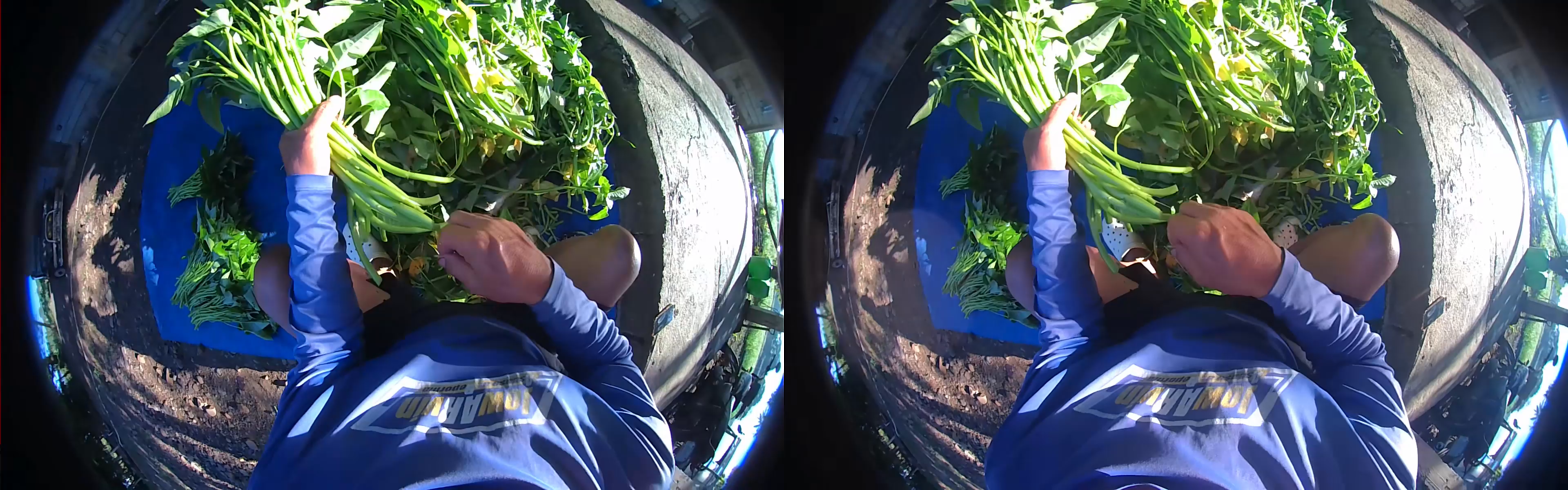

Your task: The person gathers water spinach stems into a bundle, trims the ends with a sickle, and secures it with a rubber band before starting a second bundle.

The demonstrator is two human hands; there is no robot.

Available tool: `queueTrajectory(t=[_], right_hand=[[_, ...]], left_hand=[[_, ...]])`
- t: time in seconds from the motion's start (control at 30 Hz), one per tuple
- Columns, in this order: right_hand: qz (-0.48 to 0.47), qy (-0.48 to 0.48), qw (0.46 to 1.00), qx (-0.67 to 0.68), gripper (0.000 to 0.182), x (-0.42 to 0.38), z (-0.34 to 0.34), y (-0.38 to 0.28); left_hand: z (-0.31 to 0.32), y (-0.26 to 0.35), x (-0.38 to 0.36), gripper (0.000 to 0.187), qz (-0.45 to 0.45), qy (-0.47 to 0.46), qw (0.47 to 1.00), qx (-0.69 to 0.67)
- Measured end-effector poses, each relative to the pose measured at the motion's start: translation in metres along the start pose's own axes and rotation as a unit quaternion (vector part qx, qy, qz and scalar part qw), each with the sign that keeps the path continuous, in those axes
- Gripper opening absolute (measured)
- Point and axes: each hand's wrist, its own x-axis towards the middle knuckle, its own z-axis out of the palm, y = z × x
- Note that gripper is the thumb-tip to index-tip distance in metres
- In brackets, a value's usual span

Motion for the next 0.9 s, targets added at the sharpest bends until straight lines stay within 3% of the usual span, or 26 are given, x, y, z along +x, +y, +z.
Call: queueTrajectory(t=[0.07, 0.13, 0.17, 0.2, 0.23, 0.3, 0.33, 0.37, 0.43, 0.5, 0.53, 0.57, 0.67, 0.7, 0.77, 0.8, 0.83, 0.9], right_hand=[[0.073, -0.120, 0.989, -0.044, 0.008, -0.018, 0.011, 0.028], [0.149, -0.278, 0.937, -0.153, 0.012, -0.023, 0.010, 0.054], [0.104, -0.117, 0.986, -0.048, 0.014, -0.015, 0.005, 0.068], [0.051, 0.049, 0.996, 0.056, 0.016, 0.004, -0.007, 0.083], [0.044, 0.188, 0.981, 0.015, 0.015, 0.027, -0.022, 0.090], [0.024, 0.327, 0.938, -0.114, 0.016, 0.070, -0.045, 0.127], [0.066, 0.354, 0.923, -0.136, 0.017, 0.088, -0.052, 0.138], [0.198, 0.275, 0.920, -0.197, 0.018, 0.099, -0.059, 0.150], [0.267, 0.226, 0.915, -0.203, 0.023, 0.118, -0.059, 0.172], [0.247, 0.217, 0.922, -0.203, 0.023, 0.126, -0.057, 0.191], [0.222, 0.245, 0.926, -0.185, 0.022, 0.121, -0.064, 0.187], [0.252, 0.181, 0.933, -0.180, 0.025, 0.120, -0.081, 0.187], [0.234, 0.254, 0.938, -0.042, 0.029, 0.107, -0.114, 0.162], [0.242, 0.323, 0.914, 0.040, 0.030, 0.104, -0.119, 0.149], [0.188, 0.308, 0.924, 0.129, 0.023, 0.094, -0.148, 0.155], [0.211, 0.297, 0.876, 0.317, 0.019, 0.087, -0.159, 0.135], [0.217, 0.305, 0.843, 0.386, 0.018, 0.079, -0.166, 0.117], [0.192, 0.296, 0.771, 0.530, 0.012, 0.065, -0.165, 0.125]], left_hand=[[-0.014, 0.005, 0.007, 0.032, -0.005, 0.017, 1.000, -0.019], [-0.011, 0.026, 0.000, 0.034, -0.075, 0.046, 0.993, -0.079], [-0.010, 0.032, -0.003, 0.034, -0.093, 0.044, 0.991, -0.084], [-0.007, 0.029, -0.003, 0.033, -0.094, 0.022, 0.989, -0.112], [-0.005, 0.027, -0.005, 0.032, -0.093, 0.001, 0.986, -0.139], [0.009, 0.035, -0.014, 0.032, -0.080, -0.026, 0.991, -0.101], [0.014, 0.032, -0.015, 0.032, -0.083, -0.023, 0.992, -0.092], [0.018, 0.029, -0.016, 0.033, -0.099, -0.041, 0.988, -0.108], [0.023, 0.030, -0.021, 0.034, -0.126, -0.046, 0.983, -0.124], [0.022, 0.031, -0.023, 0.033, -0.138, -0.057, 0.983, -0.107], [0.020, 0.024, -0.020, 0.034, -0.096, -0.062, 0.989, -0.089], [0.016, 0.014, -0.016, 0.034, -0.057, -0.065, 0.994, -0.070], [0.000, -0.025, 0.000, 0.024, 0.058, -0.091, 0.994, 0.034], [0.001, -0.022, 0.001, 0.024, 0.075, -0.091, 0.992, 0.051], [0.003, -0.016, -0.003, 0.023, -0.007, -0.092, 0.995, 0.031], [0.007, -0.002, -0.007, 0.024, -0.070, -0.092, 0.993, -0.001], [0.018, 0.025, -0.020, 0.024, -0.190, -0.065, 0.974, -0.104], [0.014, 0.009, -0.008, 0.024, -0.147, -0.127, 0.969, -0.152]])
